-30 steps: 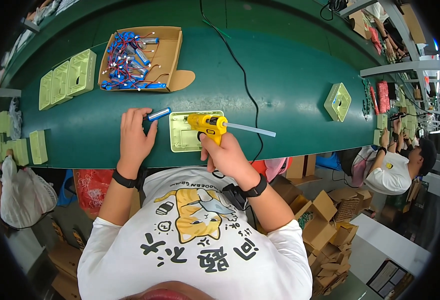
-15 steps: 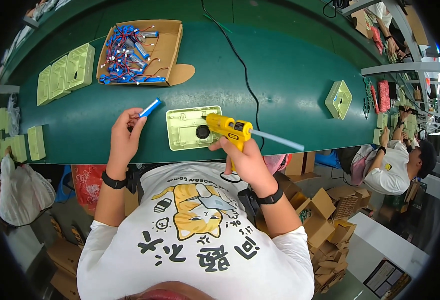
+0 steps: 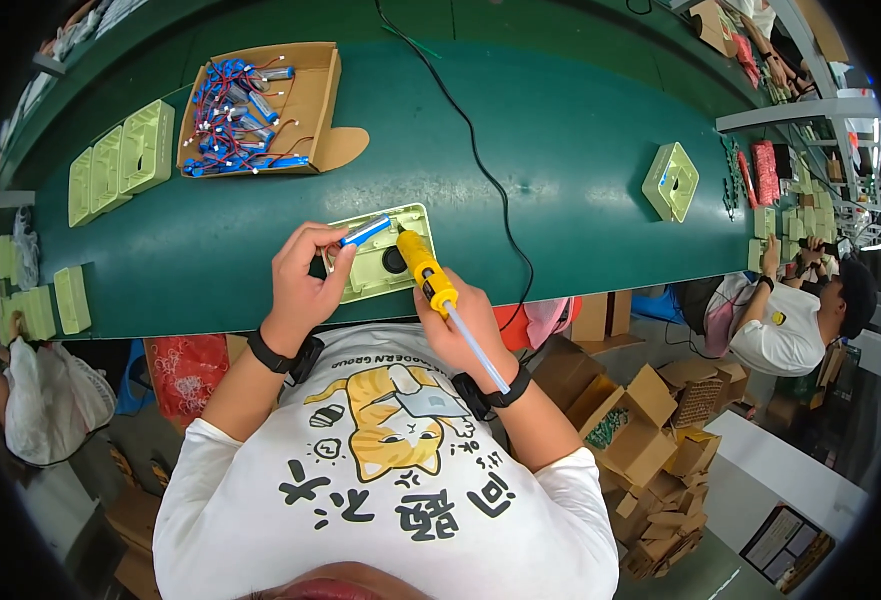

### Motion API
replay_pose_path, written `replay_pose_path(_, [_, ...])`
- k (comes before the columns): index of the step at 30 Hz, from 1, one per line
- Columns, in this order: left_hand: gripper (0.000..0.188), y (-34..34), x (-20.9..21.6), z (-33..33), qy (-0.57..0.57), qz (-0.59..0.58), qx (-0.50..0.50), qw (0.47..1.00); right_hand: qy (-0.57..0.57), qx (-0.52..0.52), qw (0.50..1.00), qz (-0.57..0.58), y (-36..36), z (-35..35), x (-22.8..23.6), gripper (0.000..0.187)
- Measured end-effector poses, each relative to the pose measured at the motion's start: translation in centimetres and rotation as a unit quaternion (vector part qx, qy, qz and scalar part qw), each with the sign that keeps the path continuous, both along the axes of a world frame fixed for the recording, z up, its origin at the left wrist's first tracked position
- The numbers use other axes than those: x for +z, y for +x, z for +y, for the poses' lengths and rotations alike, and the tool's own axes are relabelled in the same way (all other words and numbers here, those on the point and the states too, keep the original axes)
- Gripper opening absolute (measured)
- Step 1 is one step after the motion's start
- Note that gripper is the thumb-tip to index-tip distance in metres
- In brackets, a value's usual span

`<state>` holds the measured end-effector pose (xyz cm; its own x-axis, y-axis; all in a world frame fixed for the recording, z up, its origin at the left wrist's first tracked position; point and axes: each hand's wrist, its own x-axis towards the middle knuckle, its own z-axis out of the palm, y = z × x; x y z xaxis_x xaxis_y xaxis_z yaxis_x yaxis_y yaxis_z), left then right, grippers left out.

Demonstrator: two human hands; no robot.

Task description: Applying hot glue to the interior of small green plastic enclosures at a production workbench.

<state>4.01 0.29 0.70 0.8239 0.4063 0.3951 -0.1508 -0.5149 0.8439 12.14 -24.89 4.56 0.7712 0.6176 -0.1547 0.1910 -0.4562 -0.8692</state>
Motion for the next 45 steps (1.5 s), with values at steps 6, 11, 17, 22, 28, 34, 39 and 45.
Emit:
replay_pose_path(6, [0.019, -0.5, 0.0, -0.6, 0.04, 0.022, 0.011, 0.999, -0.014, 0.02, 1.0, -0.017, 0.7, 0.1, 0.2, 0.015])
replay_pose_path(11, [0.018, -0.5, 0.4, -0.4, 0.048, 0.035, 0.008, 0.998, -0.05, 0.037, 0.997, -0.042, 0.9, 0.1, 0.7, 0.016])
replay_pose_path(17, [0.022, -0.5, 0.2, -0.4, 0.073, 0.032, 0.01, 0.997, 0.002, 0.007, 0.999, 0.051, 1.0, -0.9, 0.9, 0.022])
replay_pose_path(22, [0.025, -0.4, 0.1, -0.4, 0.081, 0.032, 0.006, 0.996, 0.016, -0.019, 0.993, 0.113, 1.0, -1.7, -0.5, 0.026])
replay_pose_path(28, [0.026, -0.3, 0.5, -0.6, 0.061, 0.064, 0.005, 0.996, 0.035, -0.042, 0.972, 0.231, 1.4, -2.4, -1.8, 0.032])
replay_pose_path(34, [0.023, -0.1, 0.5, -0.8, 0.07, 0.086, 0.01, 0.994, 0.003, -0.03, 0.982, 0.189, 1.8, -2.2, -1.3, 0.034])
replay_pose_path(39, [0.019, 0.1, 0.9, -0.9, 0.12, 0.099, 0.016, 0.988, 0.043, -0.038, 0.973, 0.224, 1.7, -2.2, 0.3, 0.036])
replay_pose_path(45, [0.018, -0.1, 0.6, 0.0, 0.161, 0.108, 0.076, 0.978, 0.08, -0.07, 0.964, 0.243, 0.9, -2.0, -0.3, 0.035])
